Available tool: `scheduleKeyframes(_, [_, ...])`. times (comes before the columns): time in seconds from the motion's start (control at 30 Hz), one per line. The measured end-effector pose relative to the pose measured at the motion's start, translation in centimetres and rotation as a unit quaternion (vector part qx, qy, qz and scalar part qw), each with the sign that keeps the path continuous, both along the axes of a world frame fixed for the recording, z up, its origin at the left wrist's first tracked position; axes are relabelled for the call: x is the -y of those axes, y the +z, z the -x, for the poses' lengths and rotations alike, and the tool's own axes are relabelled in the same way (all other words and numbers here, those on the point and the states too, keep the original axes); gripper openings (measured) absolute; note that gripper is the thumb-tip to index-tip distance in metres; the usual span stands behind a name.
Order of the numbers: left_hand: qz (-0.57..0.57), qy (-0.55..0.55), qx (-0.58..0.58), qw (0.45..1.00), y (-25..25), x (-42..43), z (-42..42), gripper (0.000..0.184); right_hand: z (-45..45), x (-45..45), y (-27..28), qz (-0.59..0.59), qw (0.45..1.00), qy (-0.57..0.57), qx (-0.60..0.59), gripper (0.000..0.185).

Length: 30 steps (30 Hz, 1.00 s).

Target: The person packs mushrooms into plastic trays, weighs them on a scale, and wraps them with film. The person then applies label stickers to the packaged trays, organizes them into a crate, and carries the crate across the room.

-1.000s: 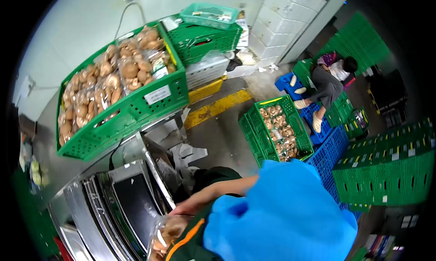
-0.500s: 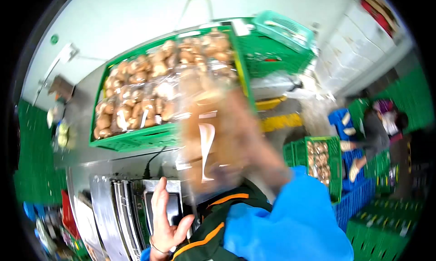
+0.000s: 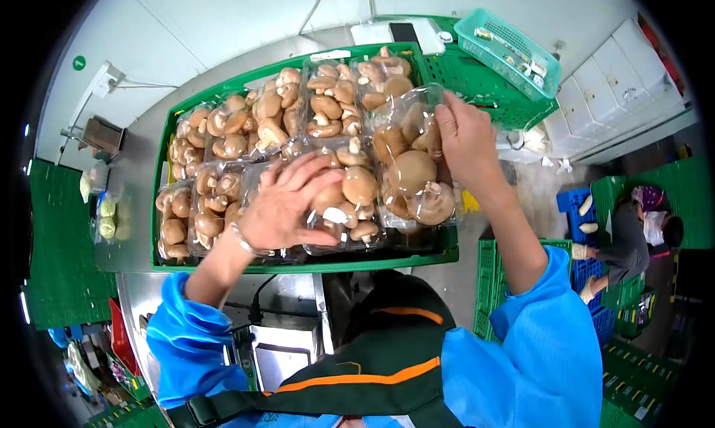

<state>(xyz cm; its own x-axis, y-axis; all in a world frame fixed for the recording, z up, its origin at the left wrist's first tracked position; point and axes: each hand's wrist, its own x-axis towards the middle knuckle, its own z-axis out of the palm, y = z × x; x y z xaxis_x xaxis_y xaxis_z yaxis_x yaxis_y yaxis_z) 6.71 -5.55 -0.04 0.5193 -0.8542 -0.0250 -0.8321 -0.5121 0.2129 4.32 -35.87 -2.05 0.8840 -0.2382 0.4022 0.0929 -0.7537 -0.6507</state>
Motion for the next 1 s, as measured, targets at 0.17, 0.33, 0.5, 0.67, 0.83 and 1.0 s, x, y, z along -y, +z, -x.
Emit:
scheduleKeyframes(0.17, [0.037, -0.003, -0.067, 0.997, 0.2, -0.6, -0.3, 0.084, 1.5, -0.6, 0.4, -0.116, 0.99, 0.051, -0.053, 0.041])
scheduleKeyframes(0.33, [0.049, 0.0, -0.085, 0.995, 1.7, -2.4, -0.3, 0.074, 3.1, -0.7, 4.4, -0.303, 0.948, 0.065, -0.073, 0.038])
scheduleKeyframes(0.5, [0.042, -0.006, -0.084, 0.996, 1.9, -3.7, -1.0, 0.069, 3.7, -2.2, -1.8, 0.039, 0.997, 0.034, -0.066, 0.037])
scheduleKeyframes(0.67, [0.039, -0.002, -0.077, 0.996, 1.5, -4.0, -1.1, 0.072, 5.3, -3.8, 3.2, 0.013, 0.994, 0.107, 0.01, 0.045])
scheduleKeyframes(0.83, [0.186, 0.157, -0.037, 0.969, -0.5, -1.0, -1.6, 0.076, 4.7, -7.6, 1.2, 0.208, 0.968, 0.13, -0.055, 0.055])
scheduleKeyframes(1.0, [0.055, 0.159, -0.029, 0.985, -2.5, 1.2, -3.4, 0.075, 4.8, -7.0, 0.8, 0.187, 0.966, 0.177, -0.022, 0.049])
